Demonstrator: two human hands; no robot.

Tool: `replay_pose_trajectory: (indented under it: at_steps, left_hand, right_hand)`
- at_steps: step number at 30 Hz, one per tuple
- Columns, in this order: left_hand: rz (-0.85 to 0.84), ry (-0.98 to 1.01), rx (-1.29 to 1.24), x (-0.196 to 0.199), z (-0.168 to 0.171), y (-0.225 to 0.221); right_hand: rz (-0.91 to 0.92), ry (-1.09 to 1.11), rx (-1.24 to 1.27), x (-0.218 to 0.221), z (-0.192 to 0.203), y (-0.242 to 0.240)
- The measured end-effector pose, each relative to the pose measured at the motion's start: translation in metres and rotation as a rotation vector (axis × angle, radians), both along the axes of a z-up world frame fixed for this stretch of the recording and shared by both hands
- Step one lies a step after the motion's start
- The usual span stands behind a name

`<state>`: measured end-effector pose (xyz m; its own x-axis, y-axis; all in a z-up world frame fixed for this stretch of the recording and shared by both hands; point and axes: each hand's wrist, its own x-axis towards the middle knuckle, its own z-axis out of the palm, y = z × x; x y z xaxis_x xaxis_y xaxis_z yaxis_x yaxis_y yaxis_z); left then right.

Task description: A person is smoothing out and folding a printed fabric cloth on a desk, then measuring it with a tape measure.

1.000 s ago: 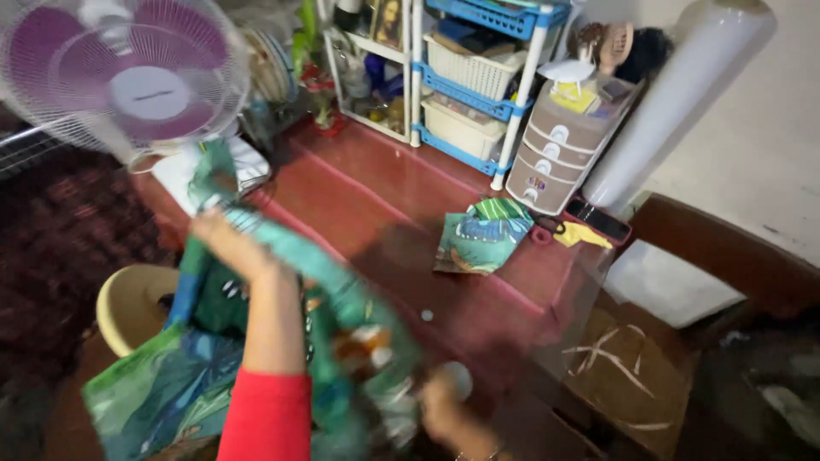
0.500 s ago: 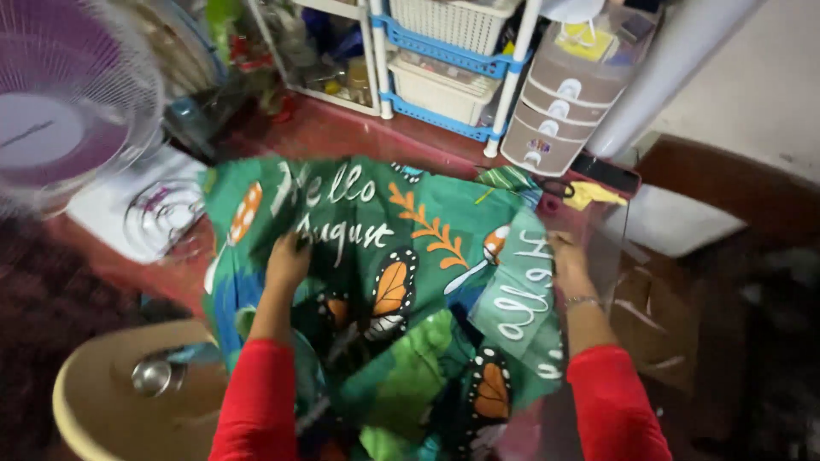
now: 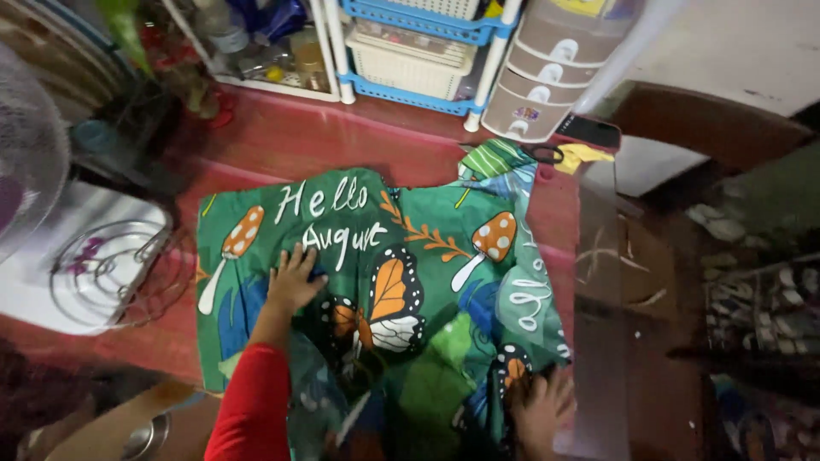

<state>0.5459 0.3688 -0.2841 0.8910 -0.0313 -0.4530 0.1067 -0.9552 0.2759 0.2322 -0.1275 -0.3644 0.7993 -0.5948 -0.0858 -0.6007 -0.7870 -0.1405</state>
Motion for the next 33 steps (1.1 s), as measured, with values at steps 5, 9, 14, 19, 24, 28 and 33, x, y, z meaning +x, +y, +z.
replay_pose_trajectory:
  at_steps: [5, 9, 14, 19, 24, 28, 33]
  left_hand:
    - [0.021, 0.057, -0.291, 0.024, 0.022, 0.029]
    - [0.411, -0.573, -0.436, -0.053, 0.052, 0.085]
    - [0.740, -0.771, -0.426, -0.173, 0.018, 0.126]
    - [0.815, -0.052, -0.061, -0.170, 0.018, 0.112]
    - [0.699, -0.458, 0.259, -0.160, -0.029, 0.119]
    - [0.543, -0.562, 0.365, -0.139, -0.040, 0.127]
    - [0.615, -0.719, 0.512, -0.102, 0.024, 0.164]
  right_hand:
    - [0.148, -0.152, -0.501, 0.020, -0.002, -0.074]
    - [-0.264, -0.240, 0.139, 0.049, 0.084, -0.117]
    - [-0.329, -0.417, 0.605, 0.074, 0.064, -0.162]
    - [-0.151, -0.040, -0.104, 0.097, 0.068, -0.111]
    - [-0.352, -0.241, -0.010, 0.078, 0.048, -0.110]
    - [-0.247, -0.104, -0.161, 0.055, 0.019, -0.111]
    - [-0.203, 0.030, -0.433, 0.053, 0.061, -0.162]
